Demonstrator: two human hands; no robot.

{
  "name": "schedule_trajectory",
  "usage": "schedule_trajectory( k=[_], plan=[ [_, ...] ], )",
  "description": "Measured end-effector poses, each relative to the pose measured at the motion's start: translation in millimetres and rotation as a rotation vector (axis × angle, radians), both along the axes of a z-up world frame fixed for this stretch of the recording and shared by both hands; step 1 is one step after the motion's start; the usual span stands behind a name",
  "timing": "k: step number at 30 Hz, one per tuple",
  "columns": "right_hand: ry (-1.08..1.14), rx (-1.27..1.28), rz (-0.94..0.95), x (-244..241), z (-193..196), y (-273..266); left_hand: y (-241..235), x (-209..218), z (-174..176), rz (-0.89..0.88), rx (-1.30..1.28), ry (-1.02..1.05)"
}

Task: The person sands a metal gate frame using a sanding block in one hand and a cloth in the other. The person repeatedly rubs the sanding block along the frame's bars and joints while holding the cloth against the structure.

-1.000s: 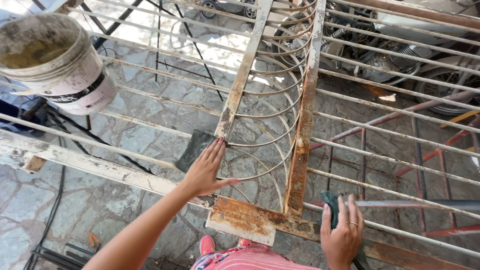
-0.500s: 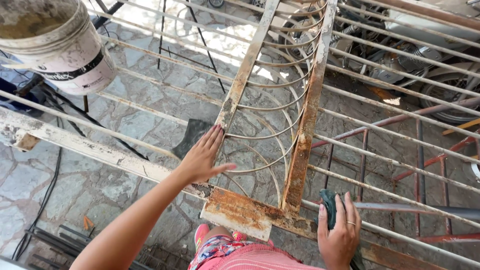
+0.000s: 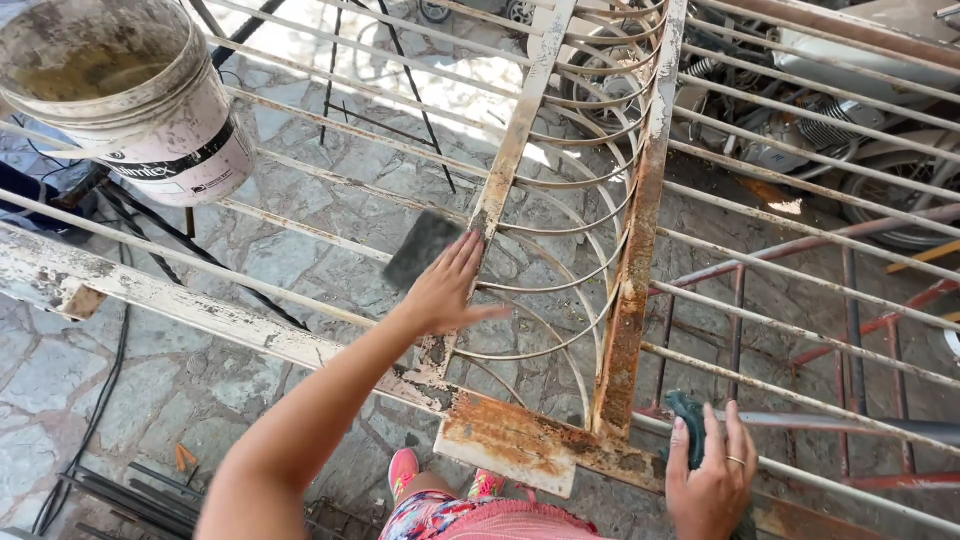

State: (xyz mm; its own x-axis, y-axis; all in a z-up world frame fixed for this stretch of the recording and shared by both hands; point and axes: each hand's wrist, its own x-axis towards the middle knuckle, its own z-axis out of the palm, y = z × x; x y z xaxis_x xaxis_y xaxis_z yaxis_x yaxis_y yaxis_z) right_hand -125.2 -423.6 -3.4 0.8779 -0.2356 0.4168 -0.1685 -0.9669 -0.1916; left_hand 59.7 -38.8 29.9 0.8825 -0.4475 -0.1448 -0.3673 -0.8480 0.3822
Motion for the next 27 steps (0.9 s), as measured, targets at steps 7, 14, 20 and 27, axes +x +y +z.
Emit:
schedule_trajectory(
  k=[7, 14, 20, 27],
  plan=[
    [-0.186, -0.099, -0.009, 5, 6, 17, 9, -27, 2, -0.072, -0.07, -0.082],
    [-0.109, -0.029, -0.059, -1, 4, 17, -2, 26, -16, -0.021, -0.041, -0.076],
    [-0.19, -0.13, -0.104, 2, -1, 17, 27, -32, -5, -0.181, -0.076, -0.037],
    [-0.075, -0.1, -0.198, 1, -8, 13, 11, 43, -11, -0.089, -0.101, -0.001]
  ],
)
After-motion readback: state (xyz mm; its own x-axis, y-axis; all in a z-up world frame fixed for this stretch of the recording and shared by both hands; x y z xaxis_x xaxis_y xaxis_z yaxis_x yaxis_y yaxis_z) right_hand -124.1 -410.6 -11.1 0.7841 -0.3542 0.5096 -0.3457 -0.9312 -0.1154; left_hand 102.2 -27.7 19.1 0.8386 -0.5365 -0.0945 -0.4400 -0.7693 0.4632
